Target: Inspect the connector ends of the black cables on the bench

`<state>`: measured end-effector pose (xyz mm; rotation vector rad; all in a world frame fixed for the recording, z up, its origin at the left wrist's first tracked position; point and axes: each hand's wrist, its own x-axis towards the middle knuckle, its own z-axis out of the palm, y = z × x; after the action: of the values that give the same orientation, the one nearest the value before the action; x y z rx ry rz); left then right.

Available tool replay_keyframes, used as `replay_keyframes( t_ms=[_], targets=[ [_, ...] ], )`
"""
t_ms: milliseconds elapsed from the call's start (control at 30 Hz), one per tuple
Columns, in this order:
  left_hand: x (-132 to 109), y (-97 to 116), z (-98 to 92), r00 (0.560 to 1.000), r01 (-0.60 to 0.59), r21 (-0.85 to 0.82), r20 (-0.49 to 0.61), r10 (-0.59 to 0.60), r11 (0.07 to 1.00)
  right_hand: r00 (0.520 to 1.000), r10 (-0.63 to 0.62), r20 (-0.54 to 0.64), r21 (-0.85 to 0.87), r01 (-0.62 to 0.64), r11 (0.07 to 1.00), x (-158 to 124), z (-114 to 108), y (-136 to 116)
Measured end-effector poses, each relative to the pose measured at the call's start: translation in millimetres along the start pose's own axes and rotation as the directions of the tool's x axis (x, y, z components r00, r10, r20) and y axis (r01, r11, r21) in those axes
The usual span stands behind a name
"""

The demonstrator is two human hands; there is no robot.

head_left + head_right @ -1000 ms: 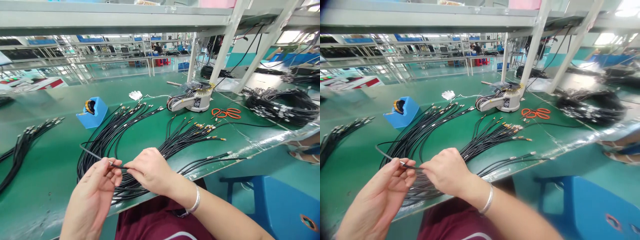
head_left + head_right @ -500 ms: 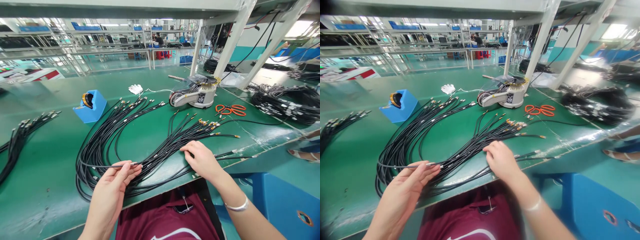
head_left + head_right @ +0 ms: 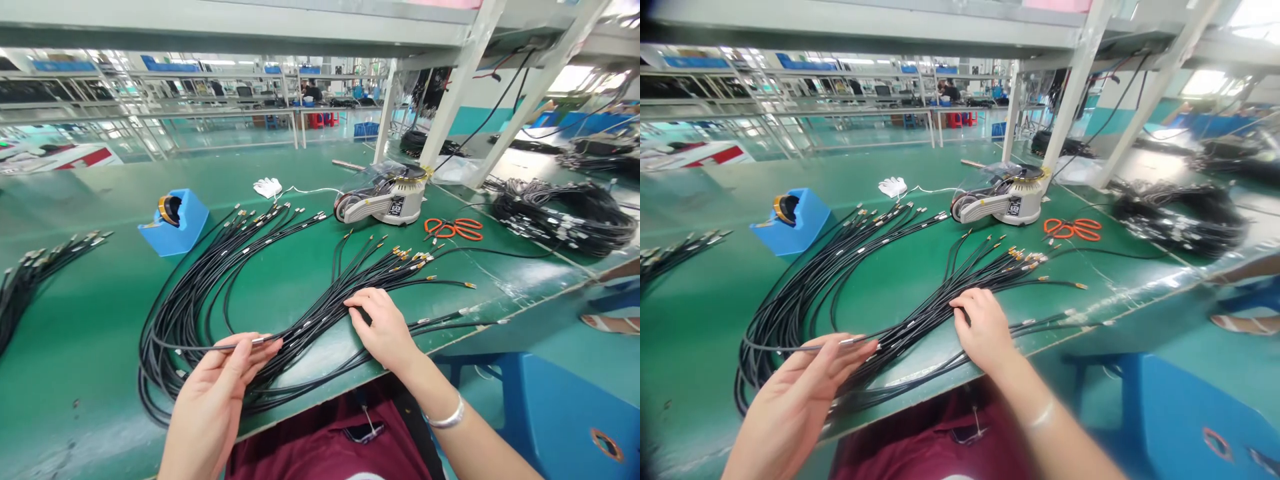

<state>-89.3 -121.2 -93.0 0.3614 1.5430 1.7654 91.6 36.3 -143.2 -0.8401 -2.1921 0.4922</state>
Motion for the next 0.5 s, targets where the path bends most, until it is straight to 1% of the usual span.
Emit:
replay_keyframes(
  t_ms=[100,300,400,500],
  targets=[
    [1.4,0.2,0.0,1.000,0.021,0.005,-0.008,-0.021,1.000,0.999,0.038,-0.017,-0.053,-0.039,0.998,1.4,1.3,-0.1],
    [5.2,1.6,1.8,0.999,0.021,0.003,0.035,-0.021,1.000,0.994,0.099,0.039,-0.156,-0.091,0.983,8.8,-2.5,-1.0],
    [6.9,4.2,2.4,1.000,0.020,0.000,0.025,-0.020,1.000,0.995,0.091,0.051,-0.134,-0.084,0.987,12.1,-2.7,-1.1],
    [8.8,5.2,2.6,1.000,0.009,0.002,-0.003,-0.009,1.000,0.993,0.072,0.099,-0.074,-0.065,0.995,14.5,-1.4,0.4]
  ],
)
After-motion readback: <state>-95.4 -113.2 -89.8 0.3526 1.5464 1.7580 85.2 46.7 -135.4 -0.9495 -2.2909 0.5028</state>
